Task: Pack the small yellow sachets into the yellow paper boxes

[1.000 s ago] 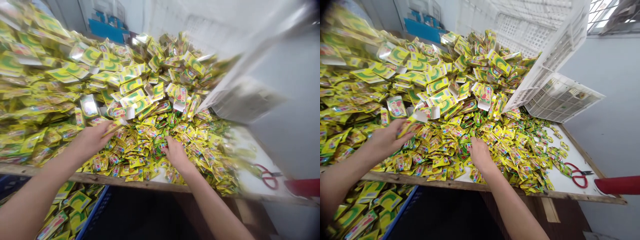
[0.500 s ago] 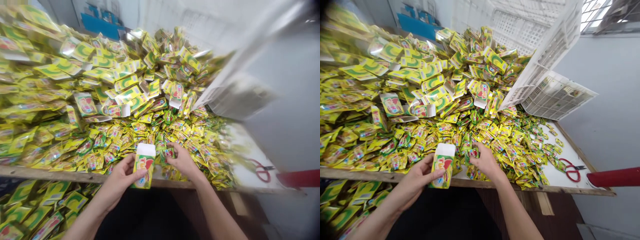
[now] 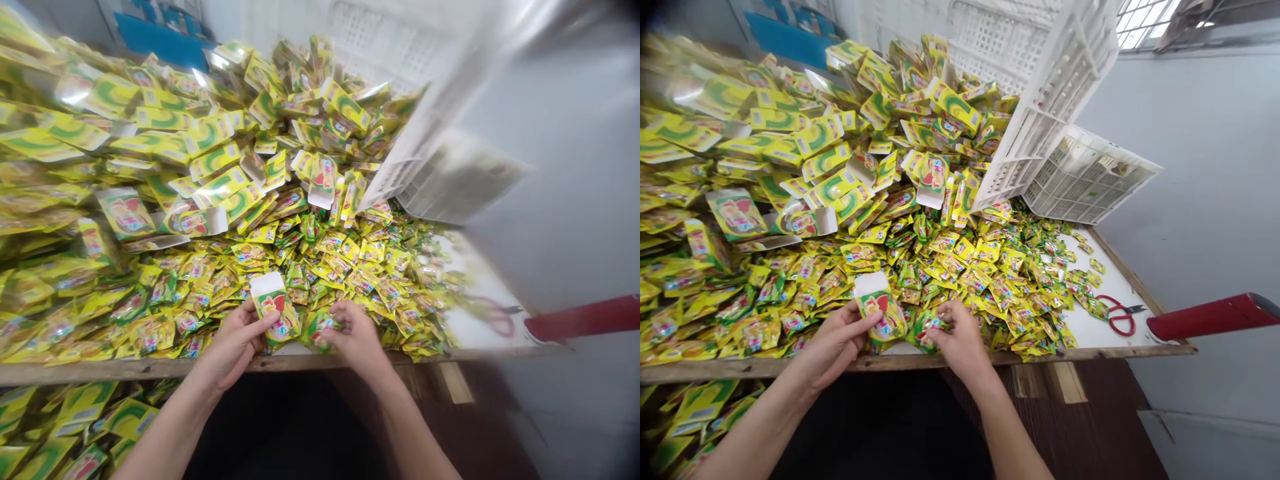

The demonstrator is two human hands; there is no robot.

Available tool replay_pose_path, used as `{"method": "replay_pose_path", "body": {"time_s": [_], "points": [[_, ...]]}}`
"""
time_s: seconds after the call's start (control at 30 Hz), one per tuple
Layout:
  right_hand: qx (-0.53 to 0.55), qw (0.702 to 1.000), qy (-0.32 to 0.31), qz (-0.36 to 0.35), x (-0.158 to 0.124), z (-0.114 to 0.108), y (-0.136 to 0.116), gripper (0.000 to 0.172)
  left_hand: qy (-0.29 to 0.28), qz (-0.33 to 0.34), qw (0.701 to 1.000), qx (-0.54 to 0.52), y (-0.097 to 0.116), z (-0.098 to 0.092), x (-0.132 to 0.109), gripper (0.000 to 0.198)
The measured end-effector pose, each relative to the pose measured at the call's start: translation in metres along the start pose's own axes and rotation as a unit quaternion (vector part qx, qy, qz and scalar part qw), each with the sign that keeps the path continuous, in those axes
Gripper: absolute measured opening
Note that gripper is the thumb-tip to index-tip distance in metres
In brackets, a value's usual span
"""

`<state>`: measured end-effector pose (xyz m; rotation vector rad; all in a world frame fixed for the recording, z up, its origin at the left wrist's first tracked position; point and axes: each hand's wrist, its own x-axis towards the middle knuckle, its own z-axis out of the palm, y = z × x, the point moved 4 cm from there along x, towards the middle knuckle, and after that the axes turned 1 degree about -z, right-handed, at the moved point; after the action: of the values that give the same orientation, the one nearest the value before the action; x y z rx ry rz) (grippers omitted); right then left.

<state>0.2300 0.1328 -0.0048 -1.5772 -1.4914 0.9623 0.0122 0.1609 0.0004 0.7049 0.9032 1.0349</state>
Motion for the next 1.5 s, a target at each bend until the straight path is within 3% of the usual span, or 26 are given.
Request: {"method": "replay_pose_path", "body": {"time_s": [0.07,0.17,0.23,0.37,0.5,0.6,0.7,0.8,0.9,1.0,1.1,1.33,1.5], "points": [[-0.087,0.996,0.001,-0.012,0.0,0.012,-0.007,0.035,0.013,0.022,0.998,0.049,0.007,-0.002,-0.007,0.041],[-0.249,0.967,0.026,-0.048,-0.002,0.025,-0.022,0.024,0.027,0.063,0.988,0.14,0.013,-0.002,-0.017,0.037],[-0.295,0.951,0.034,-0.088,-0.007,0.028,-0.028,0.017,0.036,0.078,0.98,0.181,0.011,-0.001,-0.024,0.036],[-0.228,0.964,0.0,-0.136,-0.013,0.023,-0.02,0.022,0.067,0.113,0.956,0.262,0.0,0.001,-0.03,0.023],[-0.115,0.985,0.031,-0.125,-0.004,-0.003,-0.007,0.034,0.014,0.179,0.916,0.358,-0.003,0.015,-0.026,0.017],[-0.064,0.987,0.065,-0.131,0.004,-0.026,-0.017,0.02,-0.008,0.18,0.901,0.394,-0.005,0.023,-0.018,0.022],[0.075,0.988,0.078,-0.109,0.004,-0.035,-0.039,0.018,-0.012,0.138,0.913,0.384,-0.009,0.025,-0.007,0.014],[0.182,0.973,0.071,-0.122,0.002,-0.025,-0.063,0.025,-0.018,0.104,0.934,0.34,-0.011,0.025,0.001,0.025],[0.105,0.969,0.065,-0.215,0.002,-0.008,-0.079,0.022,-0.066,0.091,0.95,0.292,-0.012,0.025,0.002,0.028],[-0.005,0.958,0.06,-0.279,0.007,0.004,-0.081,0.023,-0.059,0.093,0.962,0.252,-0.011,0.022,-0.001,0.031],[-0.068,0.957,0.026,-0.279,0.014,0.002,-0.084,0.026,-0.061,0.108,0.958,0.257,-0.012,0.02,-0.003,0.036],[-0.168,0.926,-0.167,-0.293,0.018,-0.008,-0.122,0.034,-0.068,0.138,0.964,0.217,-0.02,0.017,-0.007,0.037],[-0.182,0.934,-0.123,-0.281,0.023,0.004,-0.121,0.021,-0.053,0.126,0.976,0.168,-0.021,0.008,-0.01,0.033]]}}
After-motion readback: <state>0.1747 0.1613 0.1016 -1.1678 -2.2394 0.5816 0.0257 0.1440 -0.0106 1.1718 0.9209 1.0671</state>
